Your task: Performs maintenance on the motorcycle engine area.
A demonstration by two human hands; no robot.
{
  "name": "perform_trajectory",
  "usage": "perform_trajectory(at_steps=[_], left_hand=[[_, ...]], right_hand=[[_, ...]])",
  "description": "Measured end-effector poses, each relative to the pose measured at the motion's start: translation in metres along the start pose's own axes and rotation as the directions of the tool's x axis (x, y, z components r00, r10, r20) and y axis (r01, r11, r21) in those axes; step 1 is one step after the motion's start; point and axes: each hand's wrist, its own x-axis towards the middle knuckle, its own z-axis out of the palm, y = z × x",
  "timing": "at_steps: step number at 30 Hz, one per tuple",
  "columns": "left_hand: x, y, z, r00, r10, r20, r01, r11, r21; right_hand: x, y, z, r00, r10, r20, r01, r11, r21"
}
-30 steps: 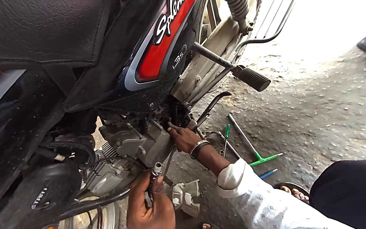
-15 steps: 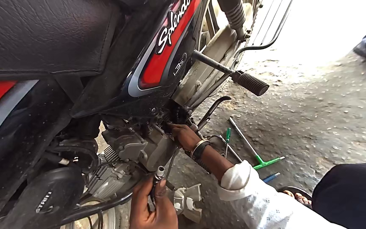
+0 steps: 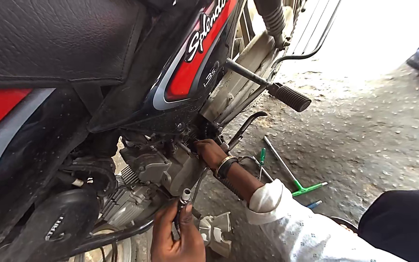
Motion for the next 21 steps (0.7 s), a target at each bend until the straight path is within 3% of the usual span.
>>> perform_trajectory(at_steps=[8, 12, 15, 17, 21], left_hand=[[0.0, 0.002, 0.0, 1.0, 0.009, 0.002, -0.009, 1.0, 0.013], [0.001, 0.002, 0.001, 1.0, 0.013, 0.006, -0.014, 1.0, 0.021], [0.001, 0.004, 0.0, 1.0, 0.011, -0.003, -0.011, 1.0, 0.009], [0.002, 0.005, -0.002, 1.0, 0.004, -0.01, -0.004, 1.0, 0.004], [0.002, 0.004, -0.005, 1.0, -0.004, -0.019, 0.004, 1.0, 0.007]], right_hand=[[-0.011, -0.016, -0.019, 0.998, -0.019, -0.053, 0.023, 0.997, 0.073], [-0.018, -0.005, -0.022, 0.992, -0.117, -0.042, 0.093, 0.925, -0.367], [-0.021, -0.014, -0.015, 0.993, -0.114, -0.011, 0.067, 0.66, -0.748], [-0.019, -0.02, -0.01, 0.995, -0.097, -0.003, 0.048, 0.517, -0.854], [-0.011, -0.024, -0.011, 0.996, -0.089, 0.018, 0.057, 0.463, -0.885]])
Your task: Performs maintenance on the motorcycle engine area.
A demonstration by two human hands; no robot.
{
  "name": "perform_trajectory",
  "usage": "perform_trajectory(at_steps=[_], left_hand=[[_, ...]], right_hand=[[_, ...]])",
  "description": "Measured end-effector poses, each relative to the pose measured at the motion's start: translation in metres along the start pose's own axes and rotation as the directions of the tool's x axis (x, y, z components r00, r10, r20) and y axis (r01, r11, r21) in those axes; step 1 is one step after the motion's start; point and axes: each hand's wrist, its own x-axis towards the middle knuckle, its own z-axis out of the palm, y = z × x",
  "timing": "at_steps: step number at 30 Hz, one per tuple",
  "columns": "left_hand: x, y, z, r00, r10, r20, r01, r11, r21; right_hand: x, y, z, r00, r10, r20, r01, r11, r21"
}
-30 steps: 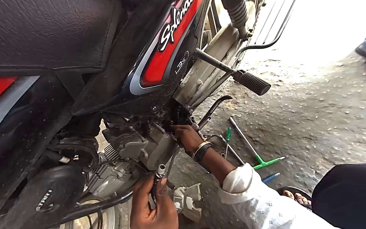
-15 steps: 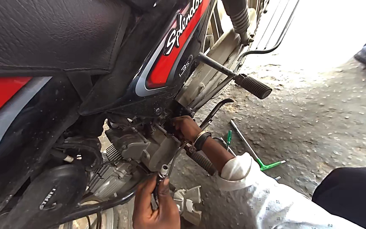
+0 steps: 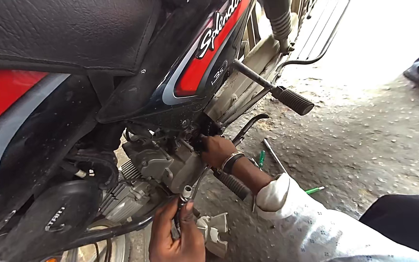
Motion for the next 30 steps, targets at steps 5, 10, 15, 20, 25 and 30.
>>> perform_trajectory(at_steps=[5, 10, 15, 20, 25, 30], left_hand=[[0.0, 0.001, -0.002, 1.0, -0.011, 0.015, 0.011, 1.0, 0.008], [-0.001, 0.0, 0.001, 1.0, 0.001, -0.008, -0.001, 1.0, 0.0], [0.0, 0.003, 0.009, 1.0, 0.022, 0.004, -0.022, 1.0, 0.009], [0.002, 0.004, 0.012, 0.999, 0.043, -0.014, -0.043, 0.999, -0.006], [0.001, 0.004, 0.013, 0.999, 0.033, -0.021, -0.033, 0.999, 0.008], [0.002, 0.001, 0.011, 1.0, 0.026, -0.012, -0.026, 1.0, -0.005]], right_hand=[[0.01, -0.005, -0.001, 0.999, 0.004, 0.038, -0.007, 0.998, 0.069], [0.012, -0.025, -0.024, 0.981, 0.034, 0.192, -0.077, 0.972, 0.221], [0.005, 0.011, -0.022, 0.96, -0.062, 0.274, -0.148, 0.717, 0.681], [-0.009, 0.029, 0.001, 0.992, -0.055, 0.117, -0.031, 0.777, 0.628], [0.001, 0.017, 0.014, 0.997, -0.015, 0.072, -0.047, 0.616, 0.786], [0.004, 0.0, 0.008, 0.992, -0.007, 0.128, -0.118, 0.342, 0.932]])
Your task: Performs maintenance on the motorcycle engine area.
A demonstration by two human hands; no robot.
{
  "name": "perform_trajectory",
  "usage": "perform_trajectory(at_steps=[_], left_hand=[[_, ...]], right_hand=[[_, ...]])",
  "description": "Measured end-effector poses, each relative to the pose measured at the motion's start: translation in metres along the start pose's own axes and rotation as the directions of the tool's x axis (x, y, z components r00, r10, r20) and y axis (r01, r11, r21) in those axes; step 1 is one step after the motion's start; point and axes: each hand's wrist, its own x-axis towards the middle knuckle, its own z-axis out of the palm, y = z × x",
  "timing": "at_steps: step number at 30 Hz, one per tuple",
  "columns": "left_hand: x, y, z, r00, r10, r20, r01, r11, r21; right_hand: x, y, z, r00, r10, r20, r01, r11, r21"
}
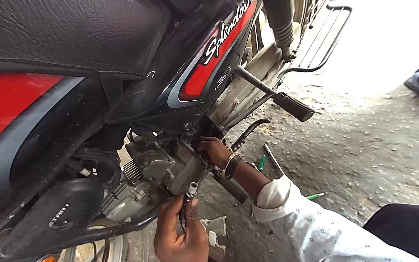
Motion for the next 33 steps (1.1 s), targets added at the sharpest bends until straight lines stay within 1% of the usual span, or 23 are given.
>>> perform_trajectory(at_steps=[3, 4, 6, 8, 9, 10, 11, 13, 14, 15, 16, 19, 23, 27, 29, 31, 33], left_hand=[[0.0, -0.002, 0.0, 1.0, -0.002, 0.009, 0.002, 1.0, -0.003], [-0.001, -0.002, 0.0, 1.0, -0.004, 0.009, 0.004, 1.0, -0.007], [-0.001, -0.001, 0.001, 1.0, -0.012, 0.017, 0.013, 1.0, -0.015], [-0.001, 0.0, 0.002, 1.0, -0.013, 0.011, 0.014, 1.0, -0.028], [-0.001, 0.0, 0.002, 1.0, -0.012, 0.006, 0.012, 0.999, -0.031], [-0.002, 0.0, 0.001, 1.0, -0.012, 0.001, 0.012, 0.999, -0.03], [-0.002, 0.0, 0.0, 1.0, -0.011, -0.002, 0.011, 1.0, -0.028], [-0.002, 0.0, -0.002, 1.0, -0.01, -0.001, 0.01, 1.0, -0.026], [-0.002, -0.001, -0.002, 1.0, -0.01, 0.002, 0.01, 1.0, -0.025], [-0.002, -0.001, -0.002, 1.0, -0.012, 0.006, 0.013, 1.0, -0.022], [-0.003, -0.001, -0.002, 1.0, -0.013, 0.011, 0.013, 1.0, -0.017], [-0.002, -0.001, -0.001, 1.0, -0.011, 0.014, 0.011, 1.0, -0.011], [0.0, 0.001, -0.002, 1.0, -0.01, 0.016, 0.01, 1.0, -0.015], [-0.002, -0.001, -0.003, 1.0, -0.009, 0.017, 0.009, 1.0, -0.02], [-0.002, 0.0, -0.004, 1.0, -0.012, 0.02, 0.013, 1.0, -0.016], [-0.001, 0.001, -0.005, 1.0, -0.016, 0.017, 0.016, 1.0, -0.017], [-0.001, 0.001, -0.005, 1.0, -0.015, 0.009, 0.015, 1.0, -0.022]], right_hand=[[0.0, 0.005, 0.0, 1.0, 0.002, 0.015, -0.005, 0.98, 0.2], [0.0, 0.009, -0.001, 1.0, 0.002, 0.012, -0.006, 0.952, 0.307], [0.0, 0.019, -0.006, 0.999, -0.034, 0.028, 0.014, 0.851, 0.525], [0.0, 0.026, -0.011, 0.998, -0.042, 0.056, -0.001, 0.791, 0.611], [-0.001, 0.028, -0.014, 0.997, -0.037, 0.069, -0.012, 0.796, 0.605], [-0.002, 0.03, -0.016, 0.996, -0.028, 0.08, -0.022, 0.825, 0.564], [-0.006, 0.03, -0.017, 0.996, -0.018, 0.083, -0.025, 0.871, 0.491], [-0.015, 0.024, -0.018, 0.998, -0.014, 0.055, 0.001, 0.969, 0.246], [-0.018, 0.02, -0.017, 0.999, -0.012, 0.035, 0.007, 0.991, 0.136], [-0.02, 0.015, -0.016, 1.0, -0.001, 0.031, -0.001, 0.998, 0.067], [-0.019, 0.012, -0.013, 0.999, 0.012, 0.043, -0.014, 0.999, 0.041], [-0.013, 0.008, -0.004, 0.997, 0.034, 0.069, -0.042, 0.993, 0.114], [-0.008, 0.014, 0.006, 0.999, 0.033, 0.013, -0.035, 0.972, 0.233], [-0.004, 0.017, 0.001, 0.998, 0.042, 0.042, -0.05, 0.969, 0.241], [-0.001, 0.014, -0.002, 0.999, 0.038, 0.003, -0.037, 0.962, 0.272], [0.004, 0.014, -0.005, 0.998, 0.025, -0.057, -0.004, 0.938, 0.346], [0.007, 0.015, -0.008, 0.996, 0.013, -0.083, 0.022, 0.917, 0.398]])
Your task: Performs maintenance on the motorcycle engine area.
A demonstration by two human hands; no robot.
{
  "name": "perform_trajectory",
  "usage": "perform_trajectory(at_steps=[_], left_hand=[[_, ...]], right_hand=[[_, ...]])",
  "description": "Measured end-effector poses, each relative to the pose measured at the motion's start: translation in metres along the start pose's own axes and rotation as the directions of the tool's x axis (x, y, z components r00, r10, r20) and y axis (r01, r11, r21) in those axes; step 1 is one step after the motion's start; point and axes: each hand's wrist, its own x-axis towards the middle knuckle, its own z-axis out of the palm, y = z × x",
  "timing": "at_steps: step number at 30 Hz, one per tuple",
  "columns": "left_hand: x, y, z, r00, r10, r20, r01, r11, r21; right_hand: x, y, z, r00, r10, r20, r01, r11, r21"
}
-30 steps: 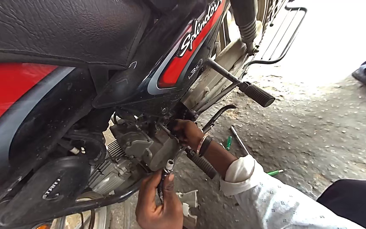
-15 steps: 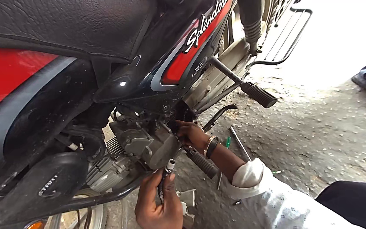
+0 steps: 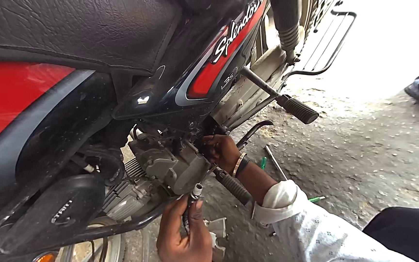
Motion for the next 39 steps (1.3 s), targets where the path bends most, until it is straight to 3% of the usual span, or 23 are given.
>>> perform_trajectory(at_steps=[7, 9, 10, 11, 12, 14, 15, 18, 21, 24, 26, 29, 32, 35, 39], left_hand=[[0.0, 0.001, 0.0, 1.0, -0.001, 0.001, 0.001, 1.0, 0.0], [0.0, 0.001, 0.0, 1.0, -0.003, 0.002, 0.003, 1.0, -0.005], [0.001, 0.001, 0.0, 1.0, -0.001, -0.002, 0.001, 1.0, -0.007], [0.001, 0.001, 0.0, 1.0, 0.001, -0.008, -0.001, 1.0, -0.007], [0.001, 0.0, 0.0, 1.0, 0.001, -0.014, -0.001, 1.0, -0.005], [0.0, 0.0, 0.001, 1.0, 0.002, -0.014, -0.002, 1.0, -0.003], [0.0, 0.0, 0.001, 1.0, 0.003, -0.011, -0.003, 1.0, -0.004], [0.0, 0.002, 0.001, 1.0, 0.002, -0.006, -0.002, 1.0, -0.021], [0.0, 0.002, 0.0, 1.0, -0.001, -0.001, 0.001, 0.999, -0.033], [-0.001, 0.002, 0.001, 1.0, -0.01, 0.01, 0.011, 1.0, -0.029], [-0.001, 0.002, 0.002, 1.0, -0.015, 0.016, 0.016, 1.0, -0.026], [0.0, 0.002, 0.004, 1.0, -0.017, 0.017, 0.017, 1.0, -0.025], [0.001, 0.0, 0.004, 1.0, -0.009, 0.015, 0.009, 1.0, -0.022], [0.002, -0.001, 0.005, 1.0, -0.015, 0.02, 0.015, 1.0, -0.016], [0.0, 0.0, 0.006, 0.999, -0.021, 0.033, 0.022, 0.999, -0.027]], right_hand=[[-0.003, -0.004, -0.004, 0.998, 0.001, -0.058, 0.007, 0.99, 0.144], [-0.008, -0.005, -0.007, 0.999, -0.022, -0.045, 0.019, 0.998, -0.06], [-0.012, -0.007, -0.007, 0.998, -0.052, -0.035, 0.04, 0.96, -0.277], [-0.014, -0.008, -0.008, 0.994, -0.111, -0.014, 0.086, 0.835, -0.543], [-0.016, -0.01, -0.009, 0.989, -0.146, 0.019, 0.108, 0.633, -0.767], [-0.017, -0.007, -0.006, 0.98, -0.191, 0.062, 0.103, 0.209, -0.973], [-0.016, -0.006, -0.003, 0.981, -0.183, 0.059, 0.074, 0.076, -0.994], [-0.014, -0.01, 0.008, 0.993, -0.109, 0.038, 0.031, -0.063, -0.998], [-0.011, -0.011, 0.012, 0.997, -0.076, 0.021, 0.017, -0.042, -0.999], [-0.006, -0.01, 0.007, 0.999, -0.044, 0.021, 0.025, 0.094, -0.995], [-0.004, -0.01, 0.006, 1.0, -0.012, 0.021, 0.023, 0.288, -0.957], [-0.001, -0.004, 0.005, 0.999, 0.034, -0.043, -0.055, 0.674, -0.737], [-0.007, -0.005, 0.007, 0.986, 0.155, -0.067, -0.168, 0.866, -0.471], [-0.012, 0.007, 0.003, 0.99, 0.101, -0.094, -0.133, 0.874, -0.467], [-0.005, 0.027, -0.005, 0.99, -0.138, -0.042, 0.067, 0.699, -0.712]])
